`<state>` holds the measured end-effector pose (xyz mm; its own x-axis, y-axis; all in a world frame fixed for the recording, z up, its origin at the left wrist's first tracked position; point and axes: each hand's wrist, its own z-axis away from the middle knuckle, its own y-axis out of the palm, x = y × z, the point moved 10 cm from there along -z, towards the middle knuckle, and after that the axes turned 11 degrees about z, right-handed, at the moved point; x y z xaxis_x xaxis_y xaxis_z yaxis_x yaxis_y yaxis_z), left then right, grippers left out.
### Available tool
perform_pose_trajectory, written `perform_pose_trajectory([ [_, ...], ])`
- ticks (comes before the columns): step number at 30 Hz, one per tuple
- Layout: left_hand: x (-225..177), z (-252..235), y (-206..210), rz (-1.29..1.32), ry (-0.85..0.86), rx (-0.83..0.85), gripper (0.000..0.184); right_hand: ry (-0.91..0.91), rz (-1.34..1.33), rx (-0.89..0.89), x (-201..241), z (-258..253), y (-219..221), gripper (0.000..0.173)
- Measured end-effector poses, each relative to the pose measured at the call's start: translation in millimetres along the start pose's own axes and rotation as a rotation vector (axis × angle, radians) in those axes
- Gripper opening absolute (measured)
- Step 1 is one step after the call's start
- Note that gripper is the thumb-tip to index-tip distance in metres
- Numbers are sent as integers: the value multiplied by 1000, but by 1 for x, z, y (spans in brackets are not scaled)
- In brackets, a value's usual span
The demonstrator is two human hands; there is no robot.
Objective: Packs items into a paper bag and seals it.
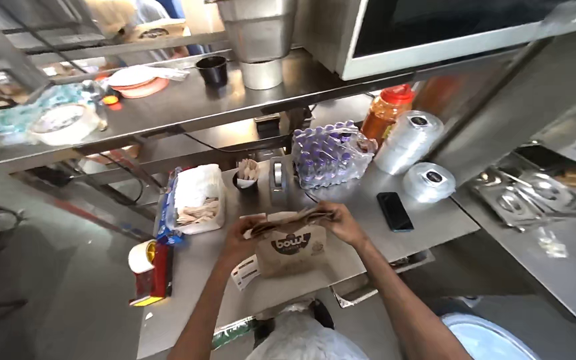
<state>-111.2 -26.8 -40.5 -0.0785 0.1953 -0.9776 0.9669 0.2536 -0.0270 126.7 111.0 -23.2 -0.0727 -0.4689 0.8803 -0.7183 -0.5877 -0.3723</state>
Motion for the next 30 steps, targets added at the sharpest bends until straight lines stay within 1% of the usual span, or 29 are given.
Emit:
perform_pose_trajectory([
  [1, -5, 0, -2, -49, 75, -3, 31, -16, 16, 15, 2, 0, 0, 30],
  [2, -10, 1, -3, -70, 133, -1, 18, -41, 29, 42, 5, -1, 3, 32],
  [3, -14, 4, -2, -73, 175, 18, 13, -84, 31, 41, 9, -1, 3, 26],
  [4, -18, 5, -2, -79, 200, 37, 12, -124, 25, 16, 13, 0, 0, 20],
  [6, -22, 7, -4, -100, 199, 35, 15, -183, -39, -50, 17, 0, -10, 12],
  [7, -18, 11, -6, -95, 191, 14, 16, -188, -77, -57, 13, 2, -10, 11],
  [10, -3, 26, -14, -21, 165, -86, 17, -151, -168, -6, -3, 9, -1, 16],
  [13, 1, 25, -13, 102, 97, -78, 22, -130, -176, 79, -6, 11, 9, 21],
  [15, 5, 16, -10, 193, 8, -52, 29, -130, -151, 82, -5, 11, 9, 23],
  [16, 4, 14, -8, 150, -33, -45, 29, -141, -132, 79, -4, 10, 9, 25],
  [17, 0, 15, -6, 50, -87, -45, 32, -153, -121, 85, -2, 11, 9, 26],
  [19, -1, 19, -1, -166, -209, -61, 50, -165, -127, 133, 2, 12, 10, 26],
  [20, 0, 22, 2, -210, -261, -65, 53, -157, -126, 171, 5, 13, 10, 25],
  [21, 1, 26, 4, -213, -308, -79, 52, -140, -120, 209, 8, 15, 9, 23],
  [23, 0, 30, 5, -208, -348, -118, 46, -60, -153, 239, 14, 15, 3, 16],
  [24, -1, 29, 5, -217, -351, -139, 44, 23, -197, 199, 13, 12, -3, 18],
  [25, -3, 29, 5, -234, -352, -162, 43, 136, -223, 135, 9, 8, -9, 24],
  [26, -4, 30, 6, -249, -354, -187, 42, 286, -186, 71, 3, 1, -12, 32],
  [27, -4, 31, 6, -265, -349, -210, 41, 421, -100, 70, -5, -9, -9, 45],
  [28, -4, 32, 6, -282, -344, -231, 42, 535, 14, 153, -13, -19, 0, 62],
  [29, -3, 33, 6, -294, -351, -252, 44, 613, 127, 277, -19, -29, 14, 75],
  [30, -3, 35, 6, -291, -354, -272, 45, 649, 199, 413, -21, -38, 30, 79],
])
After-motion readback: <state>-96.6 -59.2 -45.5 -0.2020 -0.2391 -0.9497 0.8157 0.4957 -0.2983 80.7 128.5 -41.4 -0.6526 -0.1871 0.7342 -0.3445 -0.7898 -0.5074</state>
